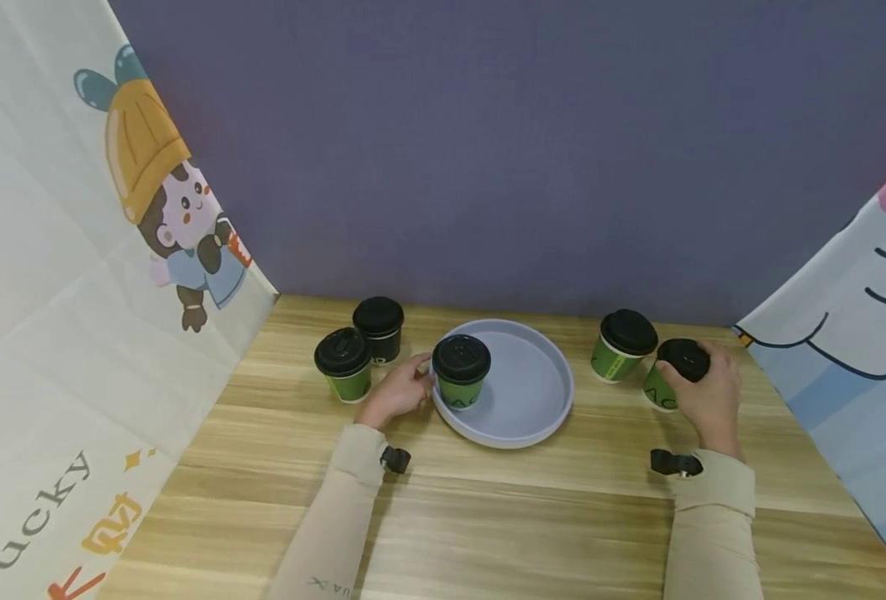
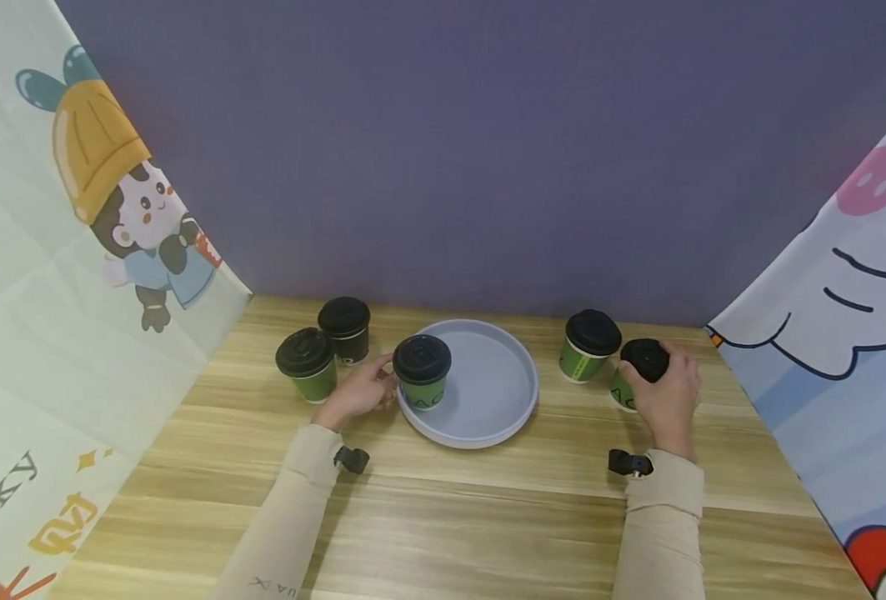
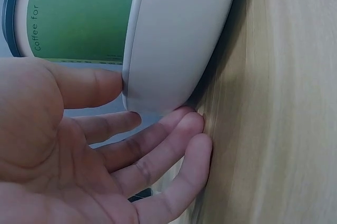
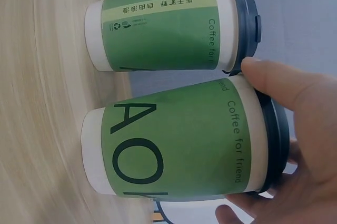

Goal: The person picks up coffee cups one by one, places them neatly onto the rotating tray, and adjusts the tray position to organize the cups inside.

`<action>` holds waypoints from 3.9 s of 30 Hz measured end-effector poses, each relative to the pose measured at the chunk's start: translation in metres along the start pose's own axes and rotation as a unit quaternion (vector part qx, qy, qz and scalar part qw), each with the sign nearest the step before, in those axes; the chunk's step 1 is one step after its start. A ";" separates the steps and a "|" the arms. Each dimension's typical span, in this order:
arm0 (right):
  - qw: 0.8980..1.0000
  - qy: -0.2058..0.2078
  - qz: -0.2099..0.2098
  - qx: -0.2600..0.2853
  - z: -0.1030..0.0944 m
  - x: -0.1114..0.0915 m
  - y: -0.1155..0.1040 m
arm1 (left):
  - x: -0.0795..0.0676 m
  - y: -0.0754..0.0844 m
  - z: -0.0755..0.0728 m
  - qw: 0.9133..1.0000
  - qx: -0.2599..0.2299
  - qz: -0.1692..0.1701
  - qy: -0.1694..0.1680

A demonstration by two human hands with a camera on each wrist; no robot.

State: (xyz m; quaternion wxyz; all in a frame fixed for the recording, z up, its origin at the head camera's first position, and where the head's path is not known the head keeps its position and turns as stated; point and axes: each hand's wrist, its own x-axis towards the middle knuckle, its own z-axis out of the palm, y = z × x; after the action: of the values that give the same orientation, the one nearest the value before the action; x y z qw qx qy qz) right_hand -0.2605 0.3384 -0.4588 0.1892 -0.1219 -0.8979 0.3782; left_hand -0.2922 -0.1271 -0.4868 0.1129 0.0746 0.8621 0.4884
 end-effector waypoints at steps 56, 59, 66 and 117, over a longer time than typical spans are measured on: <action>0.998 0.026 -0.055 0.026 -0.042 -0.022 -0.062 | 0.000 -0.004 -0.006 0.999 -0.022 0.003 -0.027; 0.998 0.012 -0.058 0.022 -0.044 -0.025 -0.071 | -0.002 -0.003 -0.008 0.998 -0.033 0.005 -0.046; 0.995 -0.032 -0.092 0.026 -0.039 -0.022 -0.084 | 0.000 0.000 -0.010 0.997 0.001 0.030 -0.068; 0.956 -0.171 -0.239 0.015 0.022 -0.028 -0.131 | 0.001 0.011 -0.006 0.998 0.008 0.001 -0.059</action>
State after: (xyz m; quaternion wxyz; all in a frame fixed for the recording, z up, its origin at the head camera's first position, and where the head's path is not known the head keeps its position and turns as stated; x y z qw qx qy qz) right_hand -0.2546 0.2247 -0.3843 0.1191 0.1656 -0.9141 0.3505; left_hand -0.2944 -0.1264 -0.4748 0.1627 0.1055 0.8578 0.4761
